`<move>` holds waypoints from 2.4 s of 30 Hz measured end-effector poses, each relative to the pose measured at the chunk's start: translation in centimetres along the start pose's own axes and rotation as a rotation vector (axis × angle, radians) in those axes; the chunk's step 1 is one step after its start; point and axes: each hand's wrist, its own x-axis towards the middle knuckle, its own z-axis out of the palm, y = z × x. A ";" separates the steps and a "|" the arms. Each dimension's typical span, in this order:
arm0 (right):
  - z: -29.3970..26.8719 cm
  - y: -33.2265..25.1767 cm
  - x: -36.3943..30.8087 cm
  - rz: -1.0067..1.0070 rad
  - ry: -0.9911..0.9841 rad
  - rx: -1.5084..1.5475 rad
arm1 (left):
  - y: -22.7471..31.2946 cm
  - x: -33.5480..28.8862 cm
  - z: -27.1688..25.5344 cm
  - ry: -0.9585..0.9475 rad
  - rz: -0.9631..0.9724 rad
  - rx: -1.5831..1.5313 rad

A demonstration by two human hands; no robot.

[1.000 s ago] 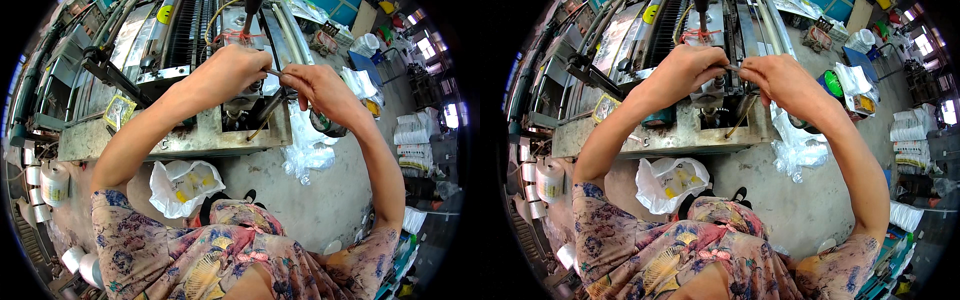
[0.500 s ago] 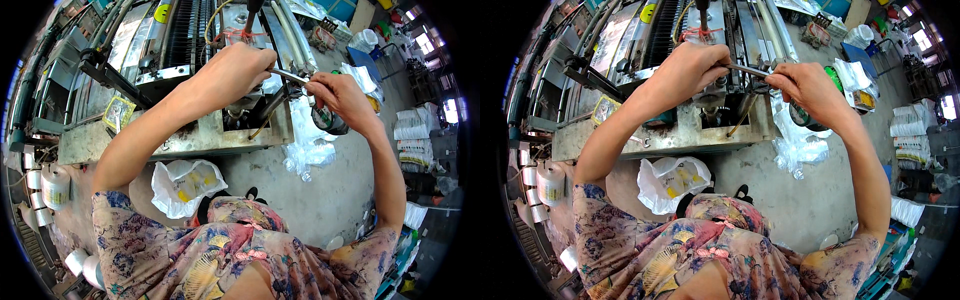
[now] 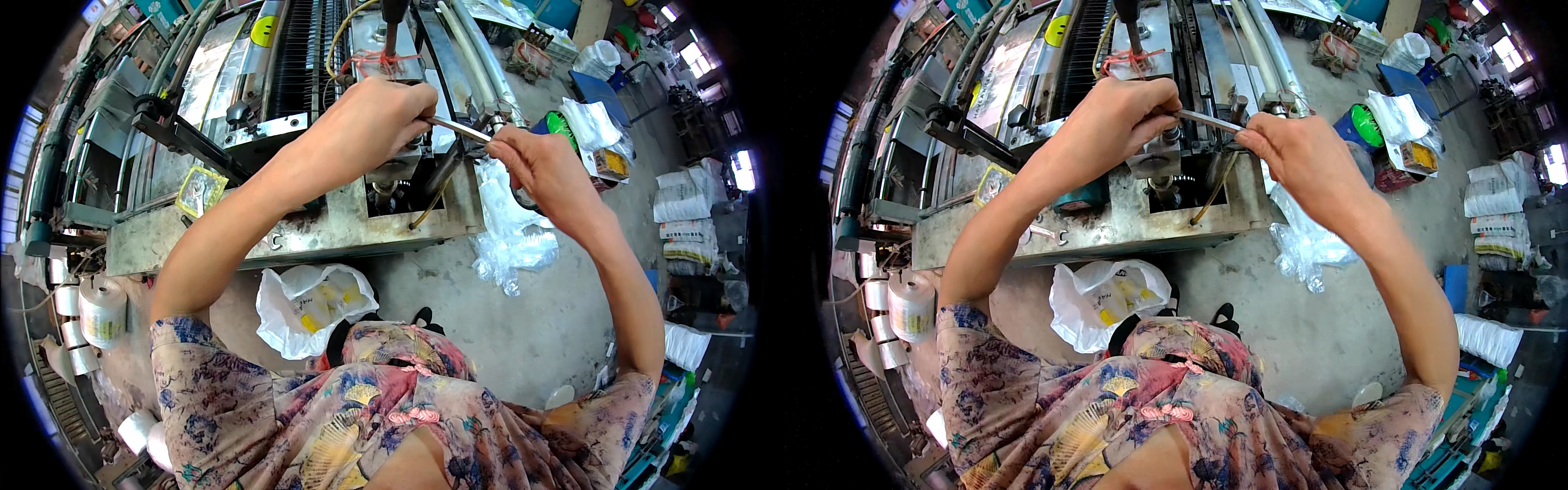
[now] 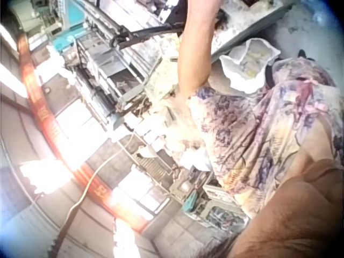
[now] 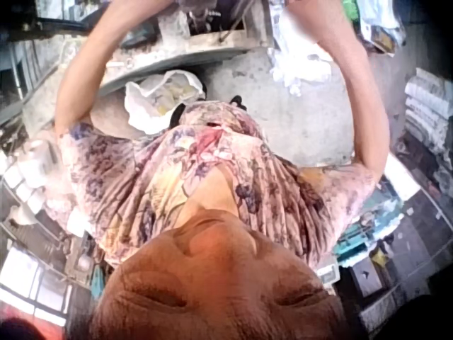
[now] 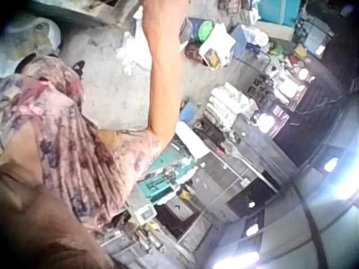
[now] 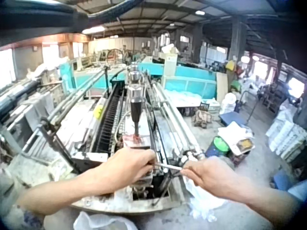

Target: The person uses a wrench to tighten bolts on a metal component of a large industrial machine. They manipulate a small cylindrical part and adjust a gauge attached to the machinery. The person works on the machine's internal mechanism, tightening fasteners and checking the alignment of parts.

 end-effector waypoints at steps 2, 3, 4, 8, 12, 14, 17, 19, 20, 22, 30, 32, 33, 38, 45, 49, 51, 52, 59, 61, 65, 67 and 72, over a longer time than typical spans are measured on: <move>-1.0 -0.9 0.5 0.048 -0.074 0.050 | 0.0 -0.2 -0.1 -0.001 0.008 0.008; -1.3 -1.0 0.8 0.073 -0.114 0.075 | 0.0 -0.1 -0.3 -0.010 0.009 0.012; -1.3 -0.7 0.9 0.053 -0.119 0.097 | 0.0 0.0 -0.3 -0.019 0.010 0.016; -0.7 1.1 1.3 0.021 -0.069 0.093 | 0.3 0.3 -0.2 -0.049 -0.047 0.005; 0.8 0.2 0.4 -0.040 0.084 -0.007 | -0.2 -0.1 -0.2 -0.018 0.018 0.056; 1.0 0.0 0.2 -0.011 0.106 -0.021 | -0.5 -0.1 -0.2 -0.009 0.052 0.070; 2.4 -0.1 -0.2 0.020 0.251 -0.108 | -0.9 -0.2 0.1 -0.019 0.075 0.061; 2.7 -0.6 -0.5 0.080 0.272 -0.116 | -0.7 -0.2 0.0 -0.039 0.067 0.042; 2.9 -0.8 -0.6 0.101 0.290 -0.125 | -0.9 -0.2 0.1 -0.021 0.104 0.058; 3.3 -1.5 -1.0 0.152 0.316 -0.161 | -1.1 -0.2 0.1 -0.017 0.121 0.051; 7.2 -5.2 -2.5 0.344 0.627 -0.362 | -1.6 0.2 0.4 -0.047 0.181 0.056; 7.7 -6.5 -2.7 0.363 0.651 -0.380 | -1.8 0.4 0.3 -0.060 0.199 0.051; 7.8 -6.9 -2.8 0.370 0.660 -0.386 | -1.8 0.3 0.1 -0.067 0.204 0.046; 6.9 -5.8 -3.8 0.274 0.536 -0.300 | -1.3 -0.4 1.2 0.018 0.220 0.102; 5.1 -5.1 -2.7 0.169 0.542 -0.172 | -1.4 -0.5 0.5 0.161 0.212 0.034; 4.6 -4.4 -1.8 0.165 0.466 0.003 | -0.8 0.5 -0.9 0.062 0.195 0.246; 4.7 -4.4 -2.4 0.134 0.411 -0.059 | -0.4 -1.0 -1.4 0.016 0.101 0.128; 4.9 -4.0 -2.2 0.072 0.404 0.013 | -0.3 -1.9 -1.8 -0.015 0.050 0.072; 4.5 -4.5 0.0 -0.025 0.357 -0.125 | -0.8 -3.4 -2.5 0.066 0.010 0.110; 4.5 -4.2 0.3 -0.048 0.354 -0.137 | -0.8 -3.4 -2.4 0.059 -0.026 0.094; 4.5 -4.2 0.4 -0.064 0.333 -0.167 | -1.1 -3.6 -2.3 0.050 -0.031 0.109; 4.6 -4.2 0.3 -0.069 0.319 -0.183 | -1.2 -3.7 -2.2 0.044 -0.028 0.117; 3.9 -3.0 1.1 -0.087 0.227 -0.170 | -1.0 -3.5 -2.5 -0.003 -0.057 0.071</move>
